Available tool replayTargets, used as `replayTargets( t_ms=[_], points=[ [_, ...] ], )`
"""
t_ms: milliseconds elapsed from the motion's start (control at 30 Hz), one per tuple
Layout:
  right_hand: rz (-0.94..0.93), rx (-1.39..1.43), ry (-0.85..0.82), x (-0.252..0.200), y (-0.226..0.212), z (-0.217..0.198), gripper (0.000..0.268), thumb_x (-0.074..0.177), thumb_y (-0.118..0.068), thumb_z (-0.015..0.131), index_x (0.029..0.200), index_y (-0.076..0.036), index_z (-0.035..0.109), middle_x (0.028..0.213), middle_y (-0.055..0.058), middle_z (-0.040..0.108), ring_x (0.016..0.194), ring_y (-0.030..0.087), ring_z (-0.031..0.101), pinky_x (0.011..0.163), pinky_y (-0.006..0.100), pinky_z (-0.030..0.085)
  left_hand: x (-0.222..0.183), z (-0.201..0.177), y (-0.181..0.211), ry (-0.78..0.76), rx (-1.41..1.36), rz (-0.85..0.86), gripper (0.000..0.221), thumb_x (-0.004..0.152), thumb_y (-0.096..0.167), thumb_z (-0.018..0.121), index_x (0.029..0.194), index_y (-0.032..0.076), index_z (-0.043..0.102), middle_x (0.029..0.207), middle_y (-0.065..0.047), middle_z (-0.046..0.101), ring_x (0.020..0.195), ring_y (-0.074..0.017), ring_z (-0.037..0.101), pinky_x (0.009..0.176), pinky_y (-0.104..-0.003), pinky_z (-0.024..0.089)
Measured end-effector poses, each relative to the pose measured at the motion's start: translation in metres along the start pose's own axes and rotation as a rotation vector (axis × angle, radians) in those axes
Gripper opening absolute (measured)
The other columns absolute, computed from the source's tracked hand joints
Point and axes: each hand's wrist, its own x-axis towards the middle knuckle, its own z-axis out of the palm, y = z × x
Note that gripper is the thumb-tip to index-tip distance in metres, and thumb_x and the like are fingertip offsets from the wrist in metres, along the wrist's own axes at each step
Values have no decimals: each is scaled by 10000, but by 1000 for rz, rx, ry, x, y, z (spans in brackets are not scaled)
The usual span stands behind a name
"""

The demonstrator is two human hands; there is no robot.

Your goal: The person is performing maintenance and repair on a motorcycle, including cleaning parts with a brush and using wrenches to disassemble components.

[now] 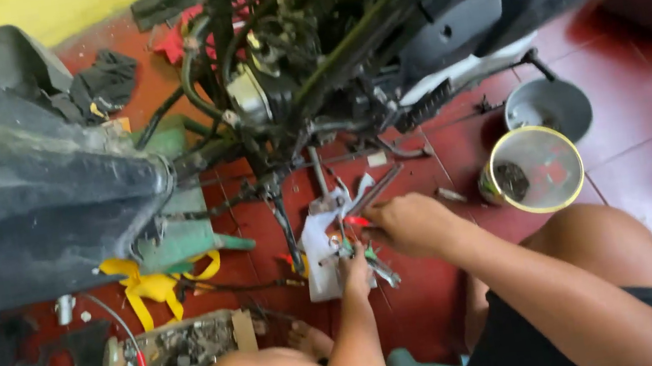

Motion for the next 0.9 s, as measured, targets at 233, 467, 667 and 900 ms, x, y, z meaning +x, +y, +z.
replayTargets(
  t_ms=[233,467,667,900],
  points=[
    [-51,11,-12,26,6,9,281,982,-448,575,953,-175,631,866,85,741,828,370,754,751,513,599,13,3,-2,60,1,-33,601,854,469,748,1347,137,656,1281,-86,729,1079,-267,747,809,-328,685],
    [-96,9,29,24,2,10,266,980,-428,580,943,-166,608,861,77,730,802,369,751,723,510,600,-52,-7,38,58,-271,31,682,918,392,713,1493,95,499,1491,-230,550,1322,-410,575,986,-470,593],
    [-90,-6,-11,19,1,7,200,939,-342,620,1022,-166,663,995,71,748,946,347,745,772,492,610,-82,2,70,43,-121,437,329,952,247,548,1218,179,728,1251,-69,740,1250,-248,641,1137,-431,469],
    [51,-134,58,7,15,8,283,906,-357,643,1088,-148,702,1076,69,707,1008,325,717,775,466,621,-212,-82,219,-175,-120,898,278,1064,320,572,1170,116,727,1055,-132,784,983,-234,725,755,-359,609]
  ],
)
